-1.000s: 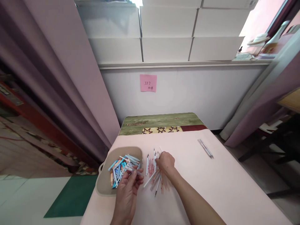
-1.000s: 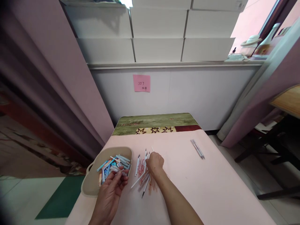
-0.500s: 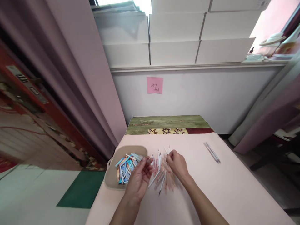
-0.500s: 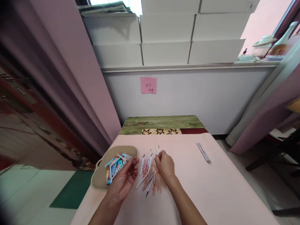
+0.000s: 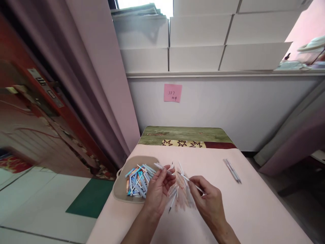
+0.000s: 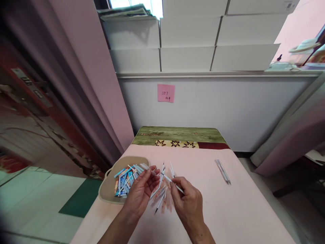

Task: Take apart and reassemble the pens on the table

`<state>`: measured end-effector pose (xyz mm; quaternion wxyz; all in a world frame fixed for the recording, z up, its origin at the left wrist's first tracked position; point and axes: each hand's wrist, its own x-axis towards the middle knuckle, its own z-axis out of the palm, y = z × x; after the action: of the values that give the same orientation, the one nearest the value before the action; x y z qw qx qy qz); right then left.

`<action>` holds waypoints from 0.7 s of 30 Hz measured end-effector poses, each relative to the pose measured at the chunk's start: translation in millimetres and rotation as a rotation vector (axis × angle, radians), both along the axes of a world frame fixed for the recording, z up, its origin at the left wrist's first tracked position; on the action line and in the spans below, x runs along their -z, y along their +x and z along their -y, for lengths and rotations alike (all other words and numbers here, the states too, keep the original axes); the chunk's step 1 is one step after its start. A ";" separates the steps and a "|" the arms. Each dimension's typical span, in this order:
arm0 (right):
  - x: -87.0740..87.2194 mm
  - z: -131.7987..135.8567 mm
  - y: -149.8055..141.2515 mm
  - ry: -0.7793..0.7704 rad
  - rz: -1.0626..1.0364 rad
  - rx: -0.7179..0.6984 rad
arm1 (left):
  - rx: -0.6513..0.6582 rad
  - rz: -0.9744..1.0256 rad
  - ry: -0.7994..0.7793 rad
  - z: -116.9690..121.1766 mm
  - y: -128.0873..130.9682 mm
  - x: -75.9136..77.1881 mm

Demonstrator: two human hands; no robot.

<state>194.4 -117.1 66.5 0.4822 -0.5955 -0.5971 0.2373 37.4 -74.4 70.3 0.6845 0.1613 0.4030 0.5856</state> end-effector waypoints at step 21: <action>-1.8 3.2 16.8 -0.261 -0.779 -0.130 | -0.038 0.068 -0.130 2.2 -10.1 -1.1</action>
<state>211.1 -120.3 68.3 0.5766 -0.4782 -0.3715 0.5485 27.3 -76.6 71.4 0.6955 0.0890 0.4197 0.5764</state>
